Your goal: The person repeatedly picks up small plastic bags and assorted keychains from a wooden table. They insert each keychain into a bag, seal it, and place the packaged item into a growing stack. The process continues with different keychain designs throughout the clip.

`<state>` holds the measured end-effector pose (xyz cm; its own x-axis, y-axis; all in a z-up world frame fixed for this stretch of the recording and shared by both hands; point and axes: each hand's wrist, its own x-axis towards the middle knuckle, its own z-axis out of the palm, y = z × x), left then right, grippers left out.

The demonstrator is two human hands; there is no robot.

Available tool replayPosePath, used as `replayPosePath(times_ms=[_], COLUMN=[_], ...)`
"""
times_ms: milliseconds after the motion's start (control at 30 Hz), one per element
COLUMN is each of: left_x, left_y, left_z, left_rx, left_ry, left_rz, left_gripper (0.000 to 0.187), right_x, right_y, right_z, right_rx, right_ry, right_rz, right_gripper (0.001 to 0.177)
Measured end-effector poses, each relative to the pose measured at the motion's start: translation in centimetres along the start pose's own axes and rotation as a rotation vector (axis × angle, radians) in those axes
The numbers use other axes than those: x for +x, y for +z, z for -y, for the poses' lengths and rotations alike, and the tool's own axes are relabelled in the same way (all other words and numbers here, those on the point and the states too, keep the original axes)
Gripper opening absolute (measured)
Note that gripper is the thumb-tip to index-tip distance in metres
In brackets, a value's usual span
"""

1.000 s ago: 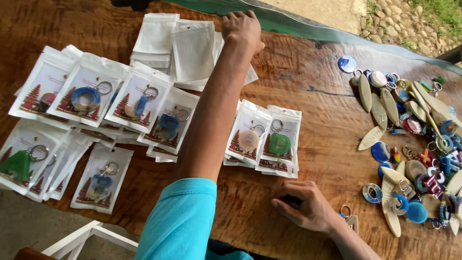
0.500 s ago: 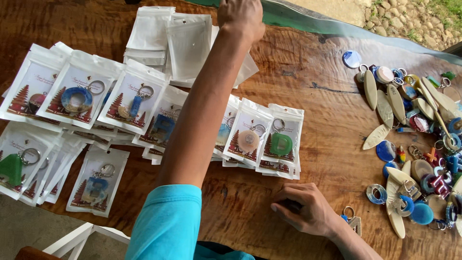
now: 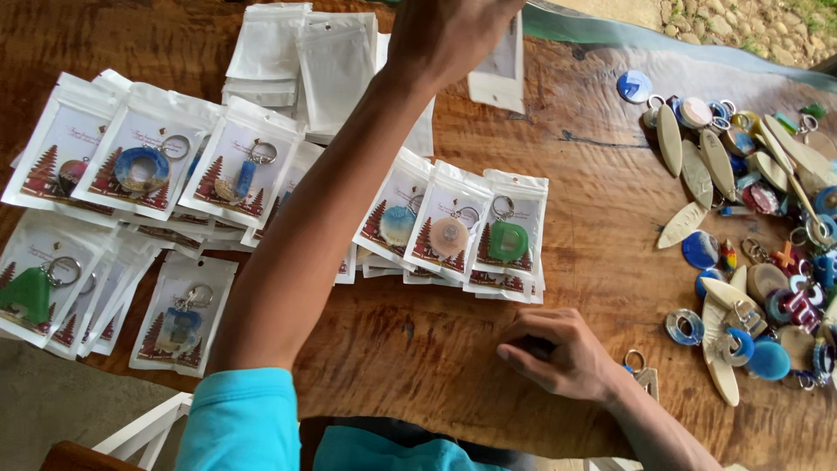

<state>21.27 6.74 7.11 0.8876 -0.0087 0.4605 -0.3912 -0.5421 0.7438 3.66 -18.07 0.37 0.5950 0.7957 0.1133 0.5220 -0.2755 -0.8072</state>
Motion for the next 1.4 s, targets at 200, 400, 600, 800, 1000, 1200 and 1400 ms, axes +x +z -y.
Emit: replayPosePath(times_ms=[200,400,600,800,1000,1200,1400], left_x=[-6.1,-11.8,-15.1,-17.4,-18.2,-18.1,-18.8], left_y=[1.7,3.2,2.7,2.2,1.7,0.6,0.6], left_z=[-4.4,-6.9,-8.3,-7.8,-7.4,-7.7,-8.2], left_rx=[-0.313,-0.464,-0.518,-0.557,-0.554,-0.381,0.135], left_ry=[0.051,-0.271,-0.423,-0.44,-0.468,-0.391,-0.013], left_rz=[-0.004,0.144,0.199,0.192,0.257,0.391,0.162], left_gripper=[0.055,0.044,0.037,0.046,0.045,0.056,0.061], right_x=[-1.1,-2.2,-2.1,-1.5,-1.6,-1.7,-2.0], right_y=[-0.5,-0.3,0.1,-0.6,-1.4,-1.3,-1.4], right_z=[-0.4,-1.6,-1.2,-2.0,-2.2,-2.3,-0.8], right_rx=[-0.04,0.091,0.154,0.128,0.164,0.322,0.436], right_ry=[-0.056,-0.109,-0.116,-0.22,-0.121,-0.078,0.034], right_rz=[-0.311,-0.62,-0.746,-0.774,-0.723,-0.603,-0.427], right_gripper=[0.022,0.036,0.029,0.042,0.015,0.019,0.025])
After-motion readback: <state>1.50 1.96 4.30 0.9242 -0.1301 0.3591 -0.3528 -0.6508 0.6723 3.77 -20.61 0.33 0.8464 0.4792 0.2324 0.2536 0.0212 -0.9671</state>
